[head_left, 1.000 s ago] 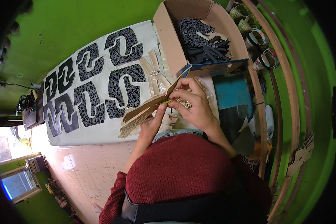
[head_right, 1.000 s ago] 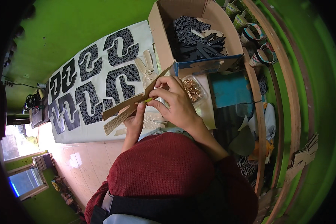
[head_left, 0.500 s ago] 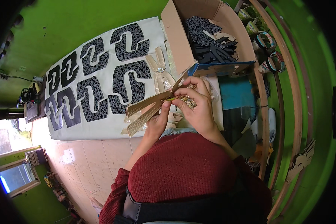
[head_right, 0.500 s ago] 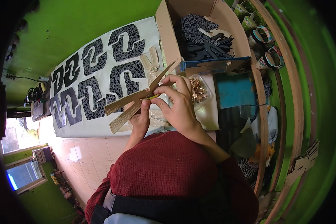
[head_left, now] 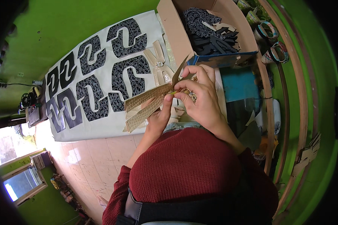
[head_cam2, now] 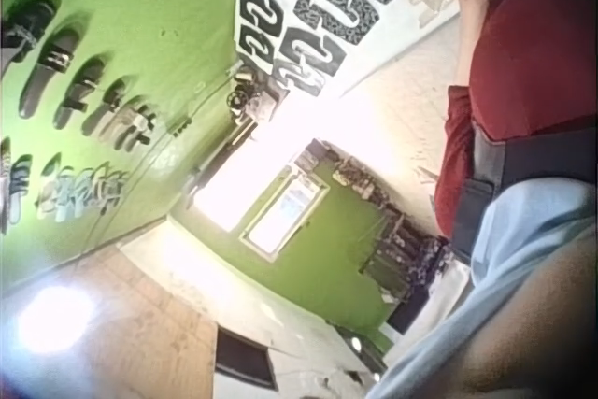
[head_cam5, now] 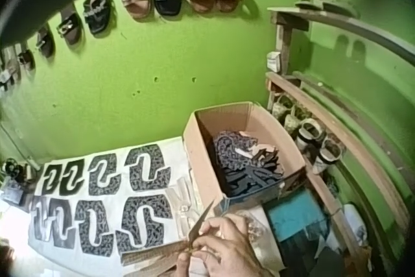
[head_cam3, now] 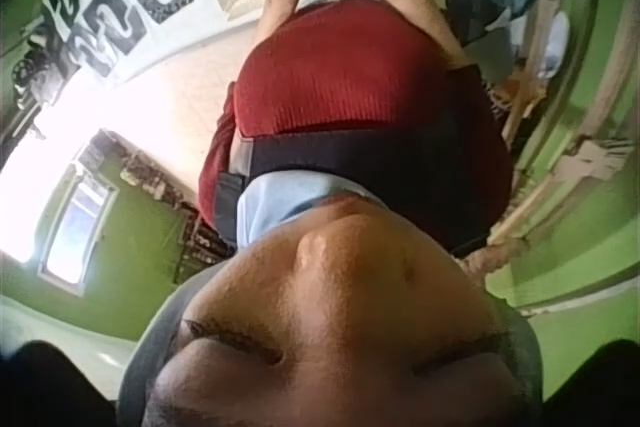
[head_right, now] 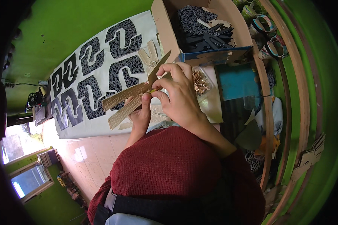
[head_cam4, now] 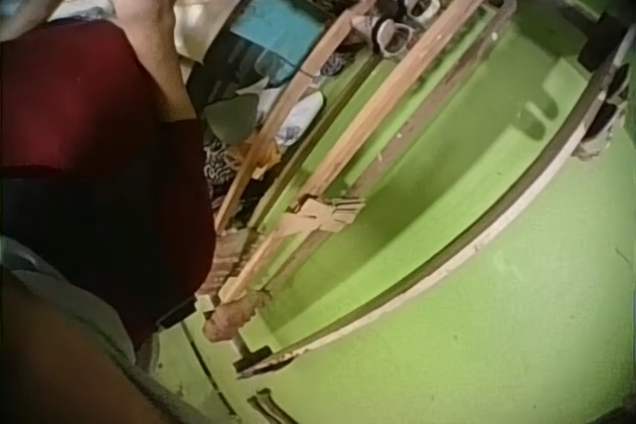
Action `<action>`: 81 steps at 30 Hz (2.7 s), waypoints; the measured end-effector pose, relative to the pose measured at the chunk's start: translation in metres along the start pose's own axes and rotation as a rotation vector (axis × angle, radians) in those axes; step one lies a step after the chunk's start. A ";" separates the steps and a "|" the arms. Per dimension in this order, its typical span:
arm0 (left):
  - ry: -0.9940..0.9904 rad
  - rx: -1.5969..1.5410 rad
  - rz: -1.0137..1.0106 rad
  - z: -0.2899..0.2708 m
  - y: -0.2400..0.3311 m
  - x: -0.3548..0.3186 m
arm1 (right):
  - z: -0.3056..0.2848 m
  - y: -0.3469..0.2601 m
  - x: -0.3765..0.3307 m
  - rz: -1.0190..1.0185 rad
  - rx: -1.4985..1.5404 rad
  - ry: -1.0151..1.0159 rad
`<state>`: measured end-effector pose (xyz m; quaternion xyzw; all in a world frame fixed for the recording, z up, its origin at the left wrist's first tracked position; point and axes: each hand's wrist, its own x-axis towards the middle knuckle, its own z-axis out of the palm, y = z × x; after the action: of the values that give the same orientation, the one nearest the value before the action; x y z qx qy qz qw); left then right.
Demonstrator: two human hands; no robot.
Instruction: The recorder is seen organizing and assembling various components for shoe manufacturing, including leather pieces and metal buckles.
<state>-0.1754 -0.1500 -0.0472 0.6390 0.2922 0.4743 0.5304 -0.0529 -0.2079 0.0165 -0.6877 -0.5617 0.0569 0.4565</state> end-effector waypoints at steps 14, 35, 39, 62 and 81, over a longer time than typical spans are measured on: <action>-0.026 0.121 0.112 -0.004 0.012 0.005 | -0.004 -0.005 0.002 -0.119 -0.016 -0.029; -0.039 -0.123 -0.027 -0.007 0.033 0.003 | -0.023 -0.018 0.015 -0.247 -0.096 -0.047; -0.113 -0.129 0.036 -0.010 0.036 0.010 | -0.025 -0.017 0.016 -0.243 -0.120 -0.055; -0.274 -0.179 0.101 -0.024 0.035 0.021 | -0.022 -0.015 0.011 -0.207 -0.043 -0.126; -0.117 0.166 0.293 -0.028 0.041 0.026 | -0.004 -0.006 -0.003 -0.381 -0.124 0.164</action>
<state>-0.1960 -0.1270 -0.0007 0.7430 0.2028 0.4828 0.4169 -0.0559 -0.2133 0.0220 -0.5983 -0.6448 -0.1211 0.4600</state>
